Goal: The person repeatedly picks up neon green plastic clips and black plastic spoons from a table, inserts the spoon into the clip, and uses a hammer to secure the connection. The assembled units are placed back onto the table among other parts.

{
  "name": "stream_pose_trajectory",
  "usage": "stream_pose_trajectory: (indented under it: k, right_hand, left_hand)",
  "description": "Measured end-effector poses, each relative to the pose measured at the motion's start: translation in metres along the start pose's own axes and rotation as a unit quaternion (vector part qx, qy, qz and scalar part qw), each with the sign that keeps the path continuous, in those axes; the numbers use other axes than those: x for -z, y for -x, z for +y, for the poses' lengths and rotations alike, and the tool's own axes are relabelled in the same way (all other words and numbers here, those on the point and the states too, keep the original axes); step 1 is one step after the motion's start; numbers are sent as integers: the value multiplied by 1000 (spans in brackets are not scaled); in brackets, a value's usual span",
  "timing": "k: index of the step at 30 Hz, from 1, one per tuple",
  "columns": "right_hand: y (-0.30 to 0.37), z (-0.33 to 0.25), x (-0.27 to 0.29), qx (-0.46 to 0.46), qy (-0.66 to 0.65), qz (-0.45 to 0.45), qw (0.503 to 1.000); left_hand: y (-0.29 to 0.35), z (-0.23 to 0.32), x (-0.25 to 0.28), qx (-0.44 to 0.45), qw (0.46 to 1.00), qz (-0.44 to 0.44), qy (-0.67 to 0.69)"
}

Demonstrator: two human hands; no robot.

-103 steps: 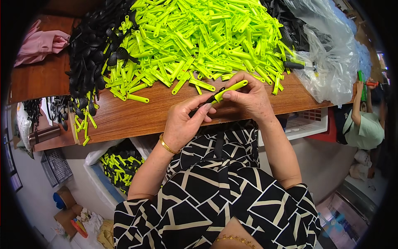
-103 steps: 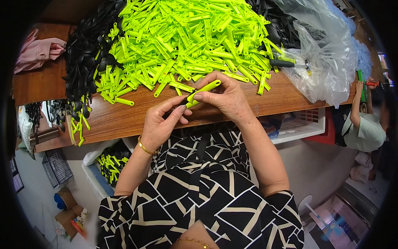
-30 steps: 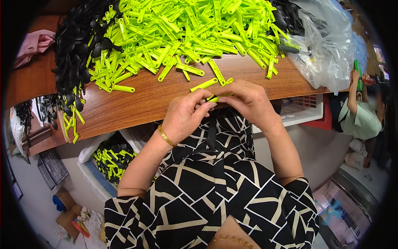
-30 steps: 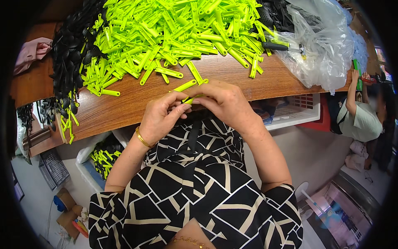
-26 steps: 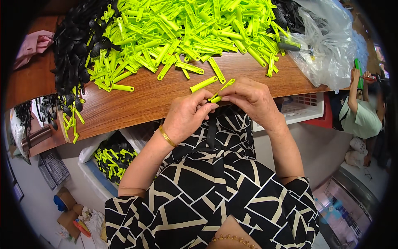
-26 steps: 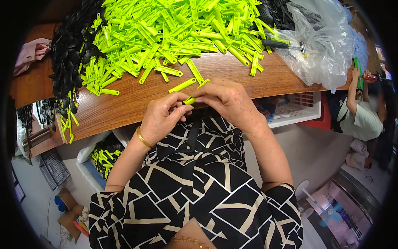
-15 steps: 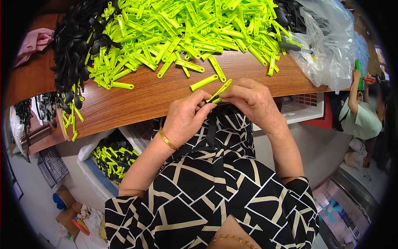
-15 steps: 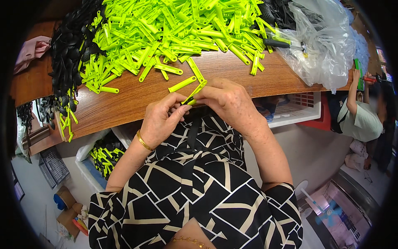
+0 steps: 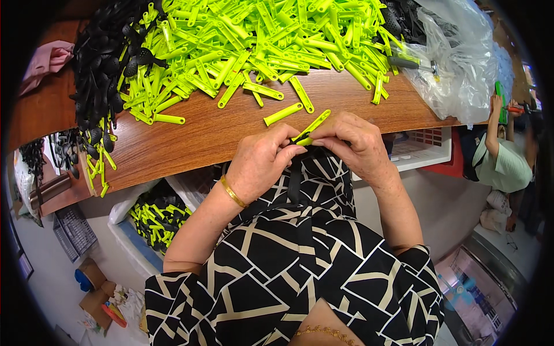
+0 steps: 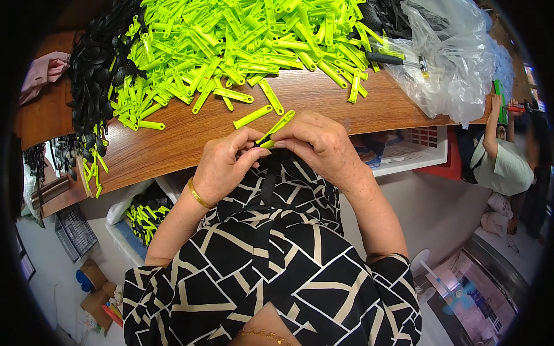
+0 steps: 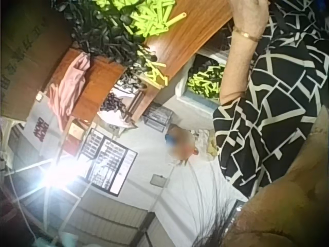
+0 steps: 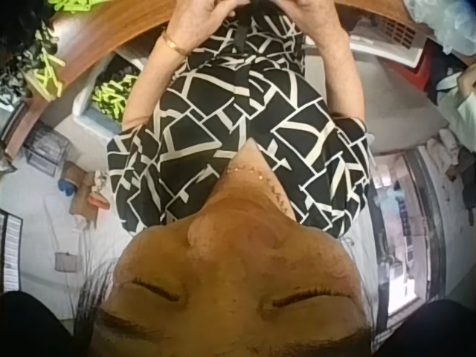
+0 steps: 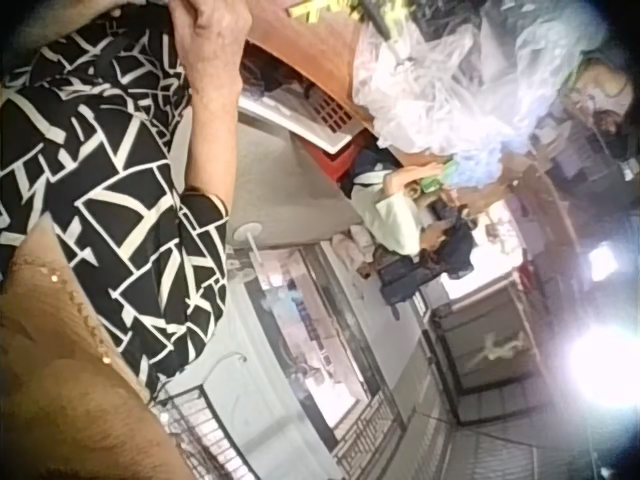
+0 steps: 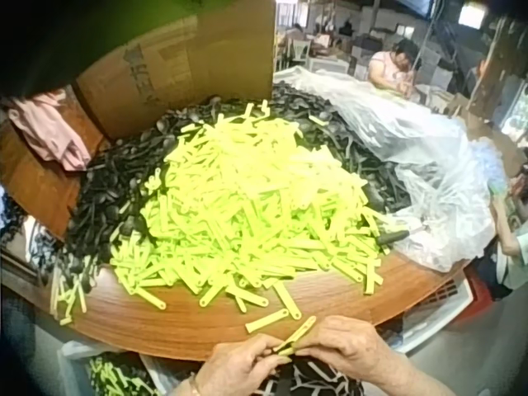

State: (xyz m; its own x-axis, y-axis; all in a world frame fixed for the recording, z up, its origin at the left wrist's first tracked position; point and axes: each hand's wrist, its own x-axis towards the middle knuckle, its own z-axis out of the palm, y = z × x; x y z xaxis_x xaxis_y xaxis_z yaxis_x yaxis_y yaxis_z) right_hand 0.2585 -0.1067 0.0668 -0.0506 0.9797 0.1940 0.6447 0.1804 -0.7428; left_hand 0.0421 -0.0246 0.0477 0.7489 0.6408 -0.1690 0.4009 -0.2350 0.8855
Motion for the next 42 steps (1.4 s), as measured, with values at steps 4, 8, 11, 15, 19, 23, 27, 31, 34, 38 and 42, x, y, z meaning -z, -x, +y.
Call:
stream_pose_trajectory:
  k: [4, 8, 11, 15, 19, 23, 27, 31, 34, 38, 42]
  right_hand:
    - [0, 0, -2, -2, -13, 15, 1000]
    - [-5, -4, 0, 5, 16, 3, 1000]
    - [-6, -4, 2, -4, 12, -13, 1000]
    - [-4, -5, 4, -20, 16, -19, 999]
    - [-4, -1, -1, 4, 14, -7, 1000]
    - [-6, -6, -1, -1, 33, -24, 999]
    - [-2, -5, -5, 2, 8, -7, 1000]
    - [2, 1, -5, 0, -30, 3, 1000]
    - [3, 0, -1, -18, -44, 6, 999]
    - [0, -3, 2, 11, -6, 2, 1000]
    - [-1, -6, 1, 7, -9, 9, 1000]
  left_hand:
    - [0, -2, -1, -60, 998, 5, -25]
    - [-2, -2, -1, -14, 1000, 3, 2]
    - [0, -3, -4, 6, 1000, 3, 17]
    - [0, -5, -3, 56, 996, -7, 63]
    - [0, -1, 0, 48, 997, -15, 51]
    - [1, -9, -1, 10, 1000, -13, 8]
    - [3, 0, 3, 38, 998, -23, 50]
    - [4, 4, 5, 24, 998, -24, 51]
    - [3, 2, 7, 7, 1000, -28, 11]
    - [2, 6, 8, 16, 999, -29, 33]
    - [1, 8, 12, 8, 999, -20, 31]
